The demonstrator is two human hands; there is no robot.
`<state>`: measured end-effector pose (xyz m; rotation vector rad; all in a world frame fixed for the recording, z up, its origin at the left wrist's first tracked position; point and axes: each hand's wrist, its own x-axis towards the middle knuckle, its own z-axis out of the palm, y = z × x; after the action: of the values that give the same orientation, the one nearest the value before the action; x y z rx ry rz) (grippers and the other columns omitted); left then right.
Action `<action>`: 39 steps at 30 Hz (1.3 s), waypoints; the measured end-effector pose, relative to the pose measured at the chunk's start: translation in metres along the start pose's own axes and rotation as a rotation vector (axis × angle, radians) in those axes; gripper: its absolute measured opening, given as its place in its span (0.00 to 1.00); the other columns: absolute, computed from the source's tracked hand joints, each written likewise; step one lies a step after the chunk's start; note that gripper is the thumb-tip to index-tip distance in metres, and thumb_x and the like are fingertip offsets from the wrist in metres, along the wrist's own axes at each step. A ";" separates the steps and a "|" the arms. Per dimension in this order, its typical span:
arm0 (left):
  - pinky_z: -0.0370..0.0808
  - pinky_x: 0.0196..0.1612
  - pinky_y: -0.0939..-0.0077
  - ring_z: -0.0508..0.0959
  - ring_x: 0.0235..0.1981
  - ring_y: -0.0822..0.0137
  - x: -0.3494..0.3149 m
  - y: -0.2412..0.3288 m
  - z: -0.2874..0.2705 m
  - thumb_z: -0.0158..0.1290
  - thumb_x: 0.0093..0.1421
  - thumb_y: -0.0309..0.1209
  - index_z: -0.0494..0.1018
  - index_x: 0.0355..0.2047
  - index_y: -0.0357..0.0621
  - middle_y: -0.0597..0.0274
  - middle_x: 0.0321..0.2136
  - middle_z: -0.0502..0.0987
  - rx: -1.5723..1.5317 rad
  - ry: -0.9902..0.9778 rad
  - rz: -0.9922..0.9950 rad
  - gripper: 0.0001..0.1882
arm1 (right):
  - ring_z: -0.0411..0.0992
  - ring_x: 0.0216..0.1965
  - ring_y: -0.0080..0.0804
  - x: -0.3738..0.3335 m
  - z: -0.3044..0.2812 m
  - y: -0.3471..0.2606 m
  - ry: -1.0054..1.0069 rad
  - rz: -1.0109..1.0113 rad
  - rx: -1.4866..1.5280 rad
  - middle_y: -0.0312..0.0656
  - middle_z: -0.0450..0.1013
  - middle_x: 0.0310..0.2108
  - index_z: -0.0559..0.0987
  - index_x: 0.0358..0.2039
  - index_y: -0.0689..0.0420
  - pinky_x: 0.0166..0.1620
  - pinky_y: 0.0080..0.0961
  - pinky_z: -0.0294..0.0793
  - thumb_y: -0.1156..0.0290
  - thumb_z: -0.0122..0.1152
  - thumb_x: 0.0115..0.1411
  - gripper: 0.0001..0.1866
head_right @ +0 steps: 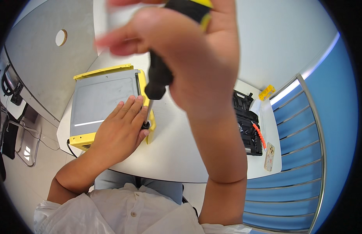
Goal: The person assembles a yellow and gray electronic device on a white table. They attach black rubber feet to the corners using a screwdriver, then place a yellow plastic cover over the device and press it into place.
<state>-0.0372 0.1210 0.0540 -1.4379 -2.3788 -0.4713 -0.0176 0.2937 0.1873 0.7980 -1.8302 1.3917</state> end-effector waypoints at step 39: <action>0.61 0.62 0.57 0.65 0.59 0.49 0.002 0.006 0.000 0.49 0.62 0.37 0.66 0.54 0.37 0.48 0.56 0.67 0.054 0.009 -0.002 0.23 | 0.59 0.21 0.12 0.016 0.032 -0.027 0.058 0.297 0.421 0.30 0.63 0.22 0.67 0.51 0.61 0.25 0.12 0.64 0.68 0.46 0.68 0.15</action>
<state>-0.0327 0.1256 0.0553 -1.4069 -2.3678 -0.4094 -0.0105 0.2553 0.2094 0.6955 -1.6816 2.0128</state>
